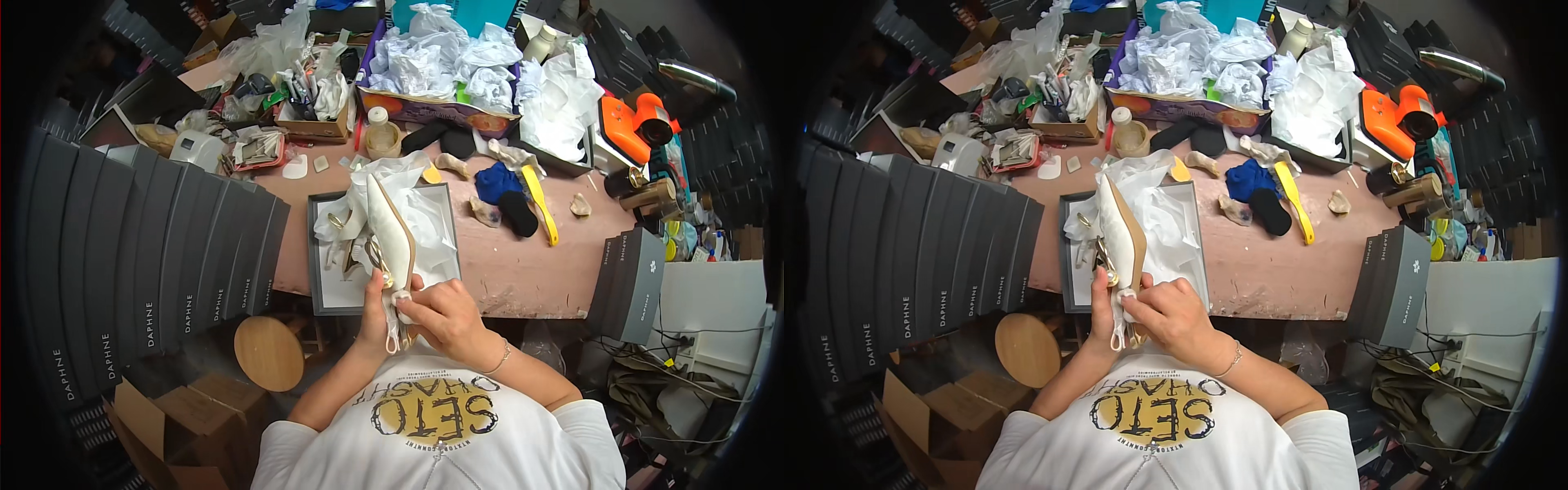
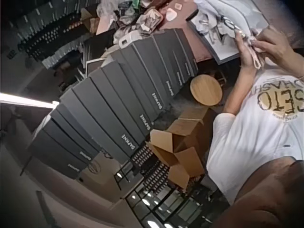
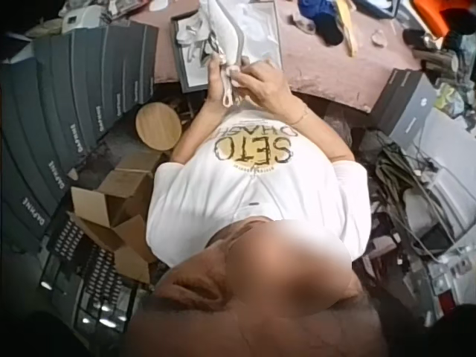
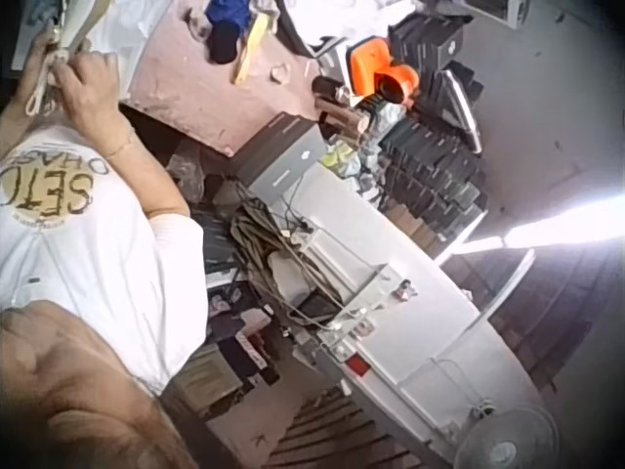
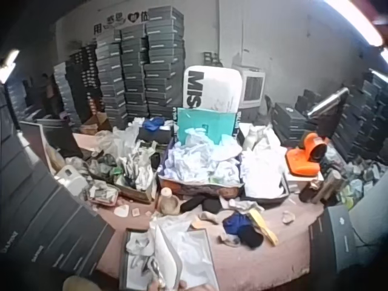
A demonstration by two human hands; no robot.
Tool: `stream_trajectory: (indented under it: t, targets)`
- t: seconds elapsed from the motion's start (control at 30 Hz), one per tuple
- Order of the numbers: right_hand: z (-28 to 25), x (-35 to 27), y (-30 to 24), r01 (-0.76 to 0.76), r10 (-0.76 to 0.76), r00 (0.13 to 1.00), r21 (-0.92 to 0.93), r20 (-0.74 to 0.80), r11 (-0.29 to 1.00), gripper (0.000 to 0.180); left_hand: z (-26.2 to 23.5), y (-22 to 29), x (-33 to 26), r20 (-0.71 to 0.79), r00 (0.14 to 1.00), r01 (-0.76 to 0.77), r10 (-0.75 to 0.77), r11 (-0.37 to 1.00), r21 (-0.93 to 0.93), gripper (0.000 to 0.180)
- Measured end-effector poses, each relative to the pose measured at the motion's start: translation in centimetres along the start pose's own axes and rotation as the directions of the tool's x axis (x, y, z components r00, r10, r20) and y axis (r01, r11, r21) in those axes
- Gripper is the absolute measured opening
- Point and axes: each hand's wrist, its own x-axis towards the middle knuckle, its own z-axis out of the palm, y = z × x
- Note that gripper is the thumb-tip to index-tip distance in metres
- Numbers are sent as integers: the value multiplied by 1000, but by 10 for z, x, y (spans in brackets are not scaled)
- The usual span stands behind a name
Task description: Cleaning and packing high-heeled shoes into boxes.
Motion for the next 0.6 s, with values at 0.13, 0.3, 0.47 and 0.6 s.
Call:
stream_trajectory:
  t: [0.13,0.3,0.47,0.6]
  targets:
    - [-5,-15,-12,4,-2,998,-26,67,1000,38,-16,-3,0,121,989,78,-88,993,85,70]
    - [6,-5,-5,-7,2,997,-59,-72,998,39,33,0,-5,-193,981,21,-29,999,-47,69]
    - [6,-21,-23,37,-40,994,35,97,999,36,-21,10,-1,79,996,38,-45,995,90,73]
    - [5,7,-3,49,-56,995,-86,-78,995,28,26,10,-7,-174,985,12,3,996,86,70]
